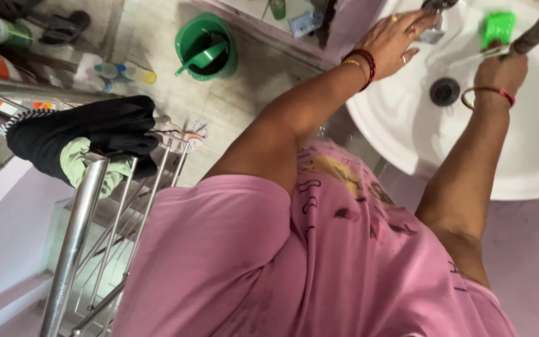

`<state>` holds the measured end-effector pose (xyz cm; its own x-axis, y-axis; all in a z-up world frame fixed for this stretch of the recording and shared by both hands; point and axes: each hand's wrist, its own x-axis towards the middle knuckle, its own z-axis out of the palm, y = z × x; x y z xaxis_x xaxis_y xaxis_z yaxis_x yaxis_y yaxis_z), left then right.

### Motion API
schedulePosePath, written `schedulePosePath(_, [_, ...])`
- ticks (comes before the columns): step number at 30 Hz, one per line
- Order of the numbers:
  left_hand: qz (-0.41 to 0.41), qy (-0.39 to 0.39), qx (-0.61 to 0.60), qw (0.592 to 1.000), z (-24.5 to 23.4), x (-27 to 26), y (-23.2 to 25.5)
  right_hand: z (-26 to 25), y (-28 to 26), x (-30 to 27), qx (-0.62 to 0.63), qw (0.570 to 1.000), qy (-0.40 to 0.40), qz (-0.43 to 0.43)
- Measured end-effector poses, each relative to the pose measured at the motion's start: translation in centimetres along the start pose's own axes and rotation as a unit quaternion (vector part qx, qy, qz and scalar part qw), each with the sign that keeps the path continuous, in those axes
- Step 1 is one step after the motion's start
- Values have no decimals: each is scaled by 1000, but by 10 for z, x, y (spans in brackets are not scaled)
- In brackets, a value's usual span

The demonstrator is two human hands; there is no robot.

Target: The person cleans a bathroom sink and faucet by hand using a green scrub brush and rinsing with water.

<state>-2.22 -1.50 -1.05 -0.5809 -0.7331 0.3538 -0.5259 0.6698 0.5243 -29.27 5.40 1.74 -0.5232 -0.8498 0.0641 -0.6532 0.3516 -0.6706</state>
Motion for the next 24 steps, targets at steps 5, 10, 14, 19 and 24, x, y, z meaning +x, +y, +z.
schedulePosePath(5, [-8,-10,21,1000,-9,-2,7,23,-11,-7,-48,991,-106,-69])
schedulePosePath(10, [-12,-60,40,997,-27,-2,20,9,-9,2,-30,995,-68,-64])
schedulePosePath(14, [-2,-66,60,996,-28,-4,21,-1,-50,-20,-14,991,-130,-15])
schedulePosePath(19, [-58,-56,-23,996,-21,-1,12,-20,-114,-46,-32,987,-123,-94])
schedulePosePath(24, [-19,-26,-44,999,-25,-4,16,-25,-116,-46,-154,974,-64,-154])
